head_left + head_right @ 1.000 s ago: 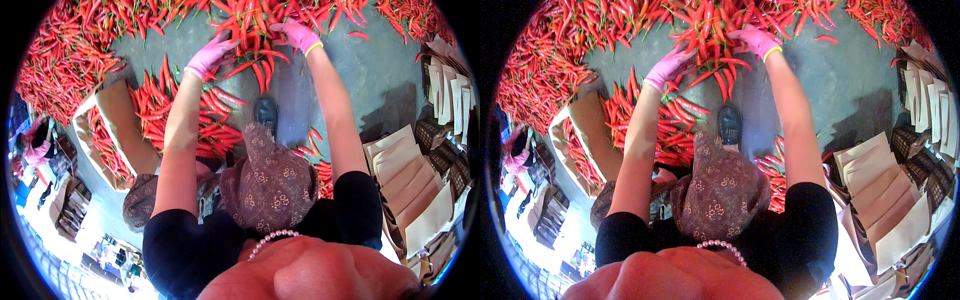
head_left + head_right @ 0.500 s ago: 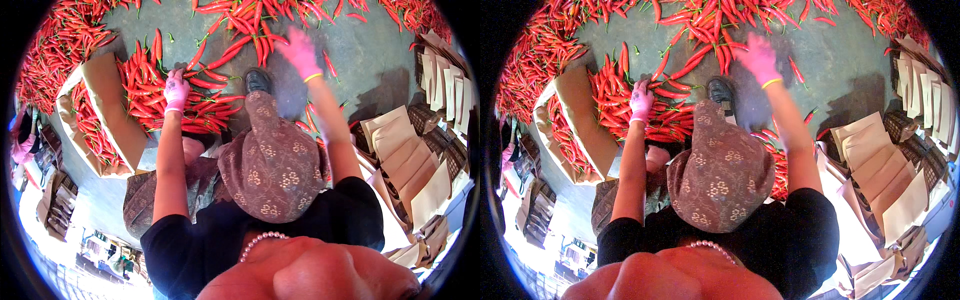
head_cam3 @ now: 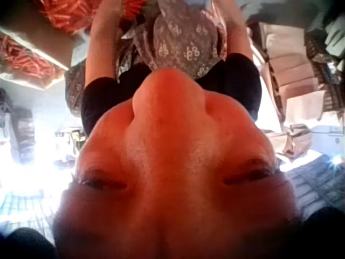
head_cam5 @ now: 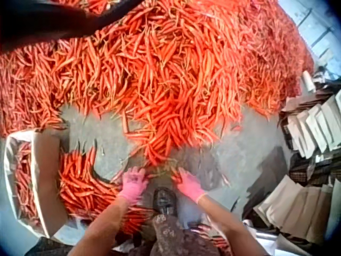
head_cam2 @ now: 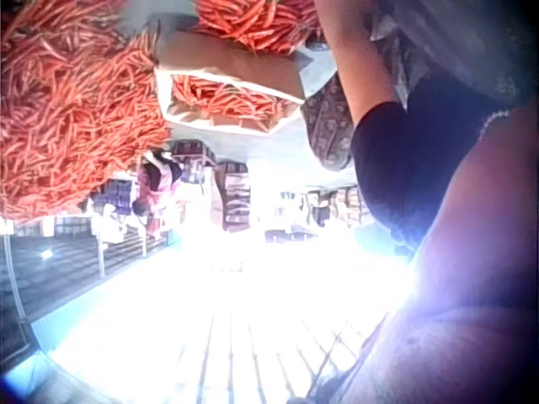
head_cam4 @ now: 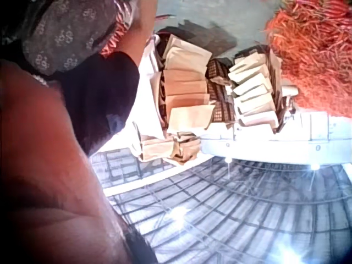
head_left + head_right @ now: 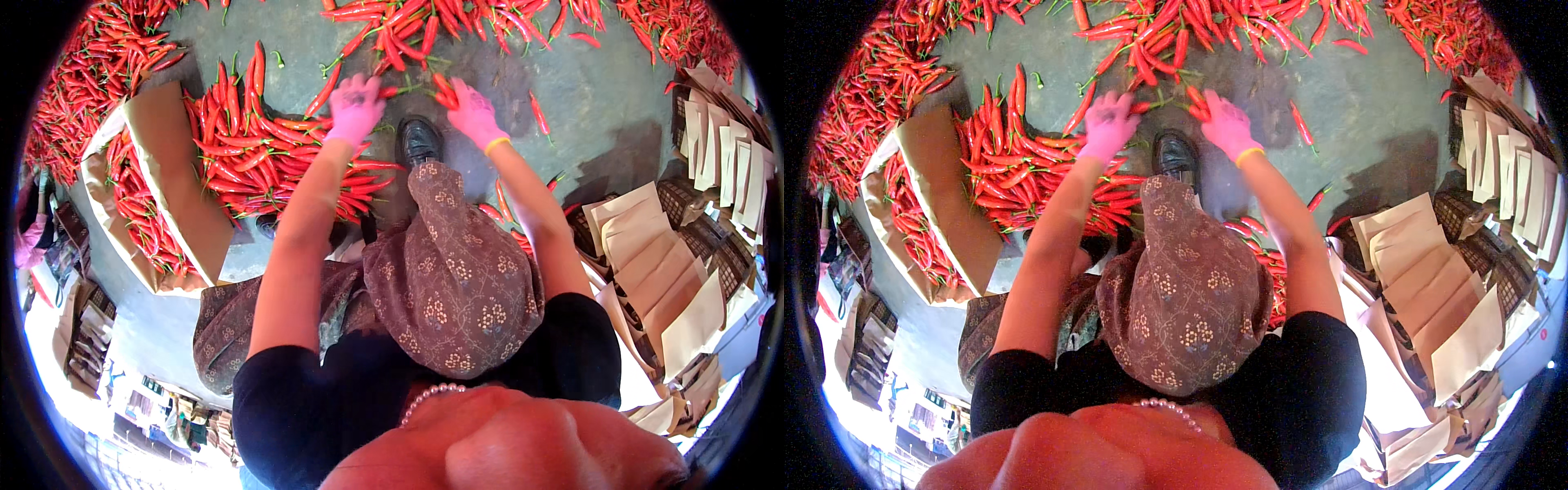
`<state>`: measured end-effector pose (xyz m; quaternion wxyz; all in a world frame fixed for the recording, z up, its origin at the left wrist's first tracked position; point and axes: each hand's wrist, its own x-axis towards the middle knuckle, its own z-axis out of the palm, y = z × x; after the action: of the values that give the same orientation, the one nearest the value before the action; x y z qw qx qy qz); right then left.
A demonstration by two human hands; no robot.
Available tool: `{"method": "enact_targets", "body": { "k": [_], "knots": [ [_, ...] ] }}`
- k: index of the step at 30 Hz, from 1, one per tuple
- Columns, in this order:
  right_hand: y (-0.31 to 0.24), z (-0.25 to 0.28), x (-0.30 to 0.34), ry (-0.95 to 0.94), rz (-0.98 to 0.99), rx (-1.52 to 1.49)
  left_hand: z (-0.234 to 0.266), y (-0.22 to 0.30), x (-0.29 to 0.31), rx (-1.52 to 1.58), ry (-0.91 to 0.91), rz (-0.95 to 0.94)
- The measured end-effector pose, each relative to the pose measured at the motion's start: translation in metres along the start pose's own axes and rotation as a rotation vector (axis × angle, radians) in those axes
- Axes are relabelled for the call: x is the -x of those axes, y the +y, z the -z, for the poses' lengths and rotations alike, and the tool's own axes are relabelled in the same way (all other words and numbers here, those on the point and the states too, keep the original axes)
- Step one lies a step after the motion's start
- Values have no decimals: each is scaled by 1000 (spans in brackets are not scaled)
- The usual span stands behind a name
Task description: The person sits on the floor and sorts red chilies by hand, selecting them from a large pile and placing them into a cardboard box.
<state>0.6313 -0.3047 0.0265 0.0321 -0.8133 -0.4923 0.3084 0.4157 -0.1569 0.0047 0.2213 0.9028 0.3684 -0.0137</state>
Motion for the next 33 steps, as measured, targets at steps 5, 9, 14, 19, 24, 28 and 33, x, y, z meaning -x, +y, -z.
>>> {"method": "enact_targets", "body": {
  "k": [5, 9, 14, 19, 24, 28, 33],
  "knots": [
    [0, 8, 2, -39, 292, -440, 6, -89, 56, 367, 0, 39],
    [-43, 35, -47, 258, 149, -480, -1, -101, 54, 1099, 61, 513],
    [-89, -14, -70, 289, -67, -260, 2, -7, -26, 332, 246, 204],
    [-104, -40, -56, 391, -30, -223, 2, -5, -38, 328, -178, 422],
    [-119, -40, -54, 225, -45, -106, 5, -33, 10, 423, -276, 602],
    [-128, -28, -57, 309, -31, 50, 45, -77, 51, 441, -190, 735],
    [-127, -30, -79, 409, 77, 5, 34, -78, 47, 1136, 119, 765]
  ]
}}
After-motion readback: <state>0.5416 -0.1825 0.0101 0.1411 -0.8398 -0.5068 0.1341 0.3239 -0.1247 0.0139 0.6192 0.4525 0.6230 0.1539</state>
